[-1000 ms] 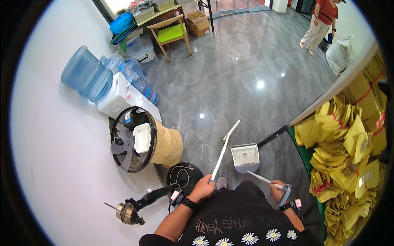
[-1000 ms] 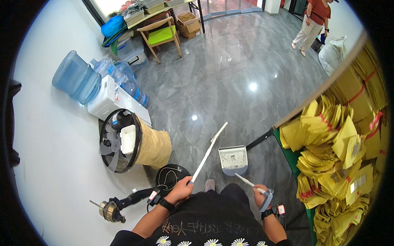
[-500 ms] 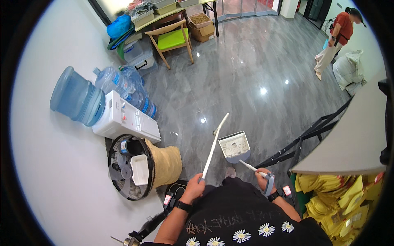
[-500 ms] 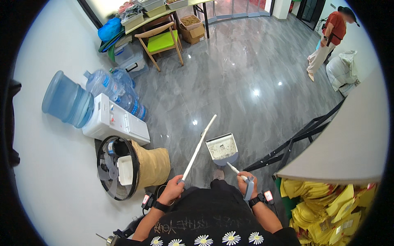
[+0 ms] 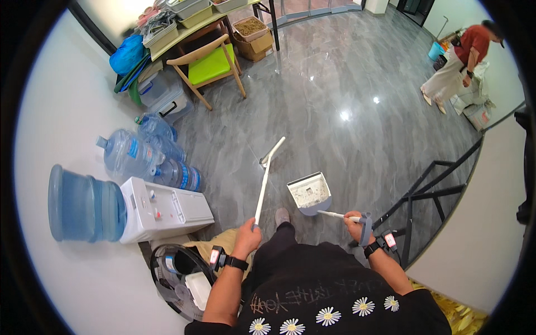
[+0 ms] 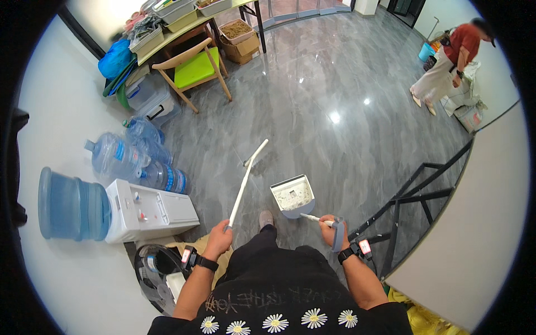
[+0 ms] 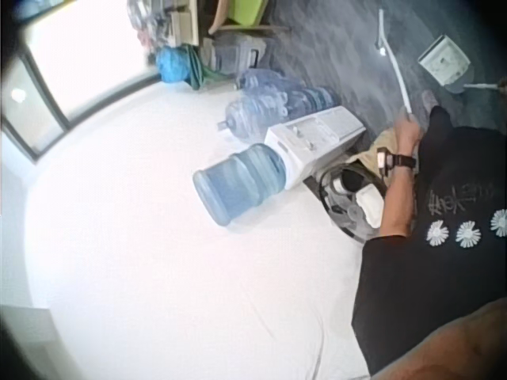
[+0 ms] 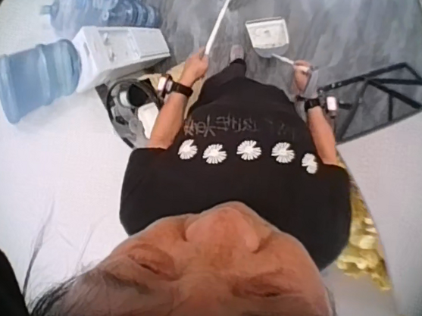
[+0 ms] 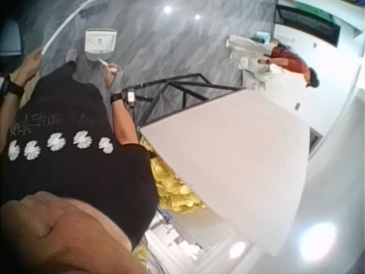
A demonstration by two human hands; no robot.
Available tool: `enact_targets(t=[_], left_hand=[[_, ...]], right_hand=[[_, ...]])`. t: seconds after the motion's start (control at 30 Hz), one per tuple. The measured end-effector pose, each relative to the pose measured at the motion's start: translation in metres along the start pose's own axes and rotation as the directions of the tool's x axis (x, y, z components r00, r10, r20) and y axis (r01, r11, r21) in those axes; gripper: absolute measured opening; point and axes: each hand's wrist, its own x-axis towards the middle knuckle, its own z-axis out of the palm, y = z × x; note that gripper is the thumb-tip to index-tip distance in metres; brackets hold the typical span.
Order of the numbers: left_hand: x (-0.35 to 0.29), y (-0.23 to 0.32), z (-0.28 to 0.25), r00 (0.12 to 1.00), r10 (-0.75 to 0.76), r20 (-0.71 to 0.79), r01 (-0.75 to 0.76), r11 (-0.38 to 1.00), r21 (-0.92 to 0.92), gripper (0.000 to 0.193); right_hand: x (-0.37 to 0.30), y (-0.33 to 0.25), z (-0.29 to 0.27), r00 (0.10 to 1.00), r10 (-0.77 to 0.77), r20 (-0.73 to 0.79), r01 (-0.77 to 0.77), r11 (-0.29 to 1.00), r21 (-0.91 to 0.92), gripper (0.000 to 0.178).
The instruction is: The person sweeps a tiled floor using a broom and dustpan, moving debris into the dustpan and walking through a room with chairs, tables, and stacked packages. The person continues sweeping different areas and eventually places the broom and dustpan against a wall.
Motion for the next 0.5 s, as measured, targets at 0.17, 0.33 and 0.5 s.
enact_targets(t=[0.17, 0.33, 0.5], left_hand=[[0.144, 0.054, -0.058, 0.998, 0.064, -0.004, -0.062, 0.973, 0.224, 0.047], [0.253, 0.114, -0.081, 0.999, -0.007, 0.036, -0.004, 0.954, 0.299, 0.049], [0.336, 0.177, -0.071, 0.996, -0.05, 0.074, 0.01, 0.886, 0.463, 0.049]], right_hand=[[0.107, -0.052, 0.027, 0.997, -0.04, -0.071, 0.041, 0.999, 0.019, 0.01], [0.219, -0.098, 0.037, 0.99, -0.102, -0.098, 0.097, 0.994, -0.054, 0.012], [0.33, -0.125, 0.035, 0.999, -0.045, 0.022, 0.047, 0.989, -0.138, 0.014]])
